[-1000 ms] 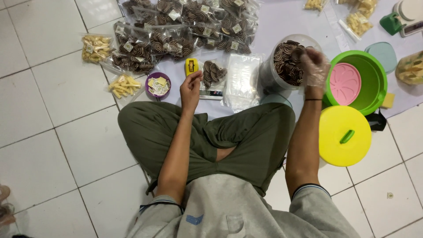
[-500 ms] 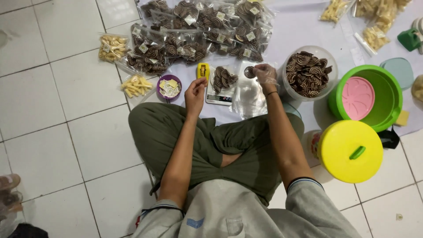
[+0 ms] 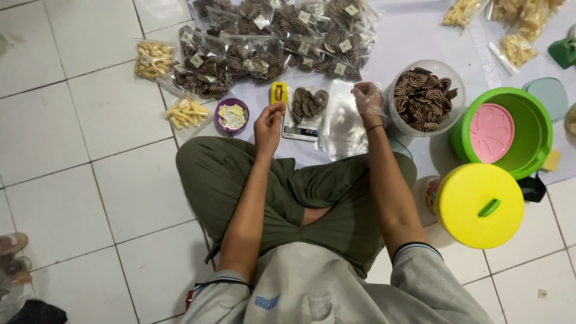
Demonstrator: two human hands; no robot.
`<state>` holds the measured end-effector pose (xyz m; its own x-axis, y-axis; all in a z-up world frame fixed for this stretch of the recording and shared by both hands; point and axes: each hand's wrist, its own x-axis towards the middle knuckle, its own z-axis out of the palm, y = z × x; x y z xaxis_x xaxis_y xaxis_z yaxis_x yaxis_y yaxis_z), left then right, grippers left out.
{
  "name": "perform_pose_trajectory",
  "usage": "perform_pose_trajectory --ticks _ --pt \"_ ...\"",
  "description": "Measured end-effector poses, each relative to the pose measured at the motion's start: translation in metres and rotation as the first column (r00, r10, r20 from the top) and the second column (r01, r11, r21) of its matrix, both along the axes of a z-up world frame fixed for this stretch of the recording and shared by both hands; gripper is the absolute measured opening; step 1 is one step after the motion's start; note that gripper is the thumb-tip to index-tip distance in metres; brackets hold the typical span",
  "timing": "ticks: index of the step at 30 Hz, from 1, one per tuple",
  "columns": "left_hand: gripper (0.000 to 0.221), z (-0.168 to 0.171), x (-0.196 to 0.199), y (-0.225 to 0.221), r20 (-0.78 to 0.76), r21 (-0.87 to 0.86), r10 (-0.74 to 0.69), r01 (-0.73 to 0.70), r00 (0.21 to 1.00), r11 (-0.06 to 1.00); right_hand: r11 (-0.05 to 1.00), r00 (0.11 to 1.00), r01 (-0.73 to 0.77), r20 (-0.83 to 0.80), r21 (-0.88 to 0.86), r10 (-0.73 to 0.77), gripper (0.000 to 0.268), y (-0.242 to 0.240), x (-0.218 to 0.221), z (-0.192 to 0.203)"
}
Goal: The person is weighing chocolate cookies on a digital scale and placing them into plastic bags for packaging.
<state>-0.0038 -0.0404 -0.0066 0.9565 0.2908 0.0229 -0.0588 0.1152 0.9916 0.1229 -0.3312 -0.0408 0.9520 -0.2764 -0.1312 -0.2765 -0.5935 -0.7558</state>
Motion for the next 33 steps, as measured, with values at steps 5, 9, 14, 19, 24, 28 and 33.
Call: perform_pose_trajectory --ticks 5,9,14,19,24,28,33 --pt "0.026 0.002 -0.001 -0.002 0.012 0.003 0.015 -0.016 1.0 1.0 0.986 0.991 -0.033 0.131 0.162 0.012 0.029 0.001 -0.04 0.025" --pt "0.026 0.008 -0.001 -0.003 0.016 -0.007 0.014 -0.014 1.0 1.0 0.989 0.994 -0.002 0.112 0.147 -0.014 0.027 -0.008 -0.056 0.018" --pt "0.026 0.013 -0.002 -0.002 0.025 0.006 0.011 -0.011 1.0 1.0 0.964 0.993 0.02 0.104 0.265 -0.049 0.027 -0.012 -0.062 0.002" --pt "0.026 0.015 -0.005 0.0 0.026 -0.001 0.019 -0.019 0.999 1.0 0.933 0.993 0.084 0.05 0.349 -0.108 0.029 -0.007 -0.057 -0.004" --pt "0.027 0.012 -0.006 0.004 0.04 -0.001 0.023 -0.023 0.999 1.0 0.98 0.988 -0.03 0.157 0.199 -0.002 0.056 -0.014 -0.047 -0.024" --pt "0.028 0.008 -0.008 0.006 0.039 0.003 0.036 -0.037 0.999 0.999 0.937 0.923 -0.348 0.187 0.034 0.336 0.049 0.022 -0.053 -0.015" --pt "0.028 0.005 -0.005 0.047 -0.035 0.325 -0.091 0.098 0.995 0.941 0.989 0.989 -0.148 -0.013 -0.026 0.148 0.008 0.043 -0.028 -0.052"
